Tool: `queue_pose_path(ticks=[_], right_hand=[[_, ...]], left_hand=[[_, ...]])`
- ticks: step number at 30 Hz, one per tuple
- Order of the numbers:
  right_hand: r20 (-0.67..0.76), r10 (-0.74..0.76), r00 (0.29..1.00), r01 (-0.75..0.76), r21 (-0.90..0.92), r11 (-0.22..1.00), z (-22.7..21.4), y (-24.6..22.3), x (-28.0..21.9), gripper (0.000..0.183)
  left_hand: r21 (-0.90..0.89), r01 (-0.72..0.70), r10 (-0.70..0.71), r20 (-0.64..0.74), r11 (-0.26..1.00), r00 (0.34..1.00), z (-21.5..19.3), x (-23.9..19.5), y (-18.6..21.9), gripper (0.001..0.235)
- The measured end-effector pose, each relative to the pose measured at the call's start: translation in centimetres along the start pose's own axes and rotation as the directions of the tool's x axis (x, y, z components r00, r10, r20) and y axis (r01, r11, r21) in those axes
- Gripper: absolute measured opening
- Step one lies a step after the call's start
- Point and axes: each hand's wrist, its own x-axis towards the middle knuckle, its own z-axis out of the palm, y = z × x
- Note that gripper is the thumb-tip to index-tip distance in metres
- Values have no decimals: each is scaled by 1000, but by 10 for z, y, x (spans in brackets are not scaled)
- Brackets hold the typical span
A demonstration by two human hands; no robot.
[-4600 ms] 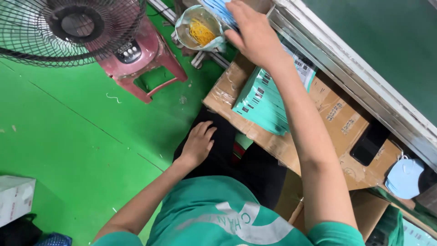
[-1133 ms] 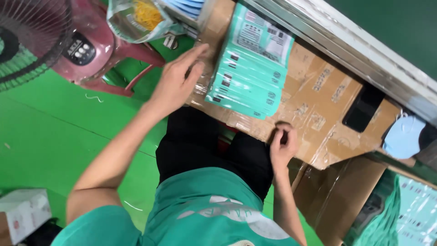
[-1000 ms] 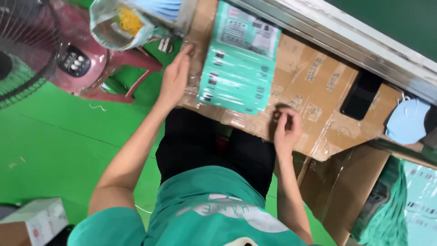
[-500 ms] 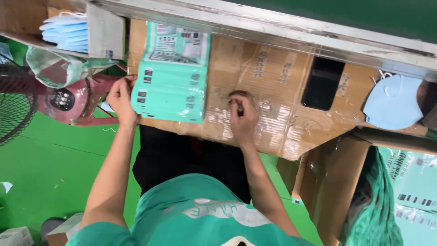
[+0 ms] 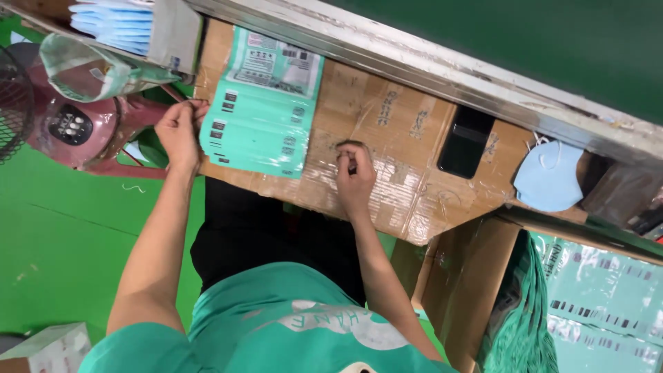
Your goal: Placing blue face masks into plastic retail pouches at a packaging station.
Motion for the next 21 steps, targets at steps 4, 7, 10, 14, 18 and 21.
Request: queue_pose_path(ticks=[4,7,10,14,18,21], right_hand=[[-29,3,1000,-3,25,1000,10,2,-5,10],[-49,-13,999,13,-14,1000,13,-9,-6,10],[-58,-16,998,10,-107,994,22,-13,-3,11],[-110,147,983,-142,52,989,35,-11,-7,10],[-125,204,971,-197,67,978,38,4,-9,9],[-116,106,988,-117,-91,989,36,14,-9,12]], left_hand=[[22,-47,45,76,999,996,-4,-6,2,18],[75,-54,46,102,996,994,-7,-6,-1,18],[77,-51,37,168,996,985,-6,3,4,21],[56,-26,9,278,998,961,-5,7,17,30],[121,-16,-16,257,993,966,6,17,28,35],[65,80,-98,363,995,927,16,25,30,45]])
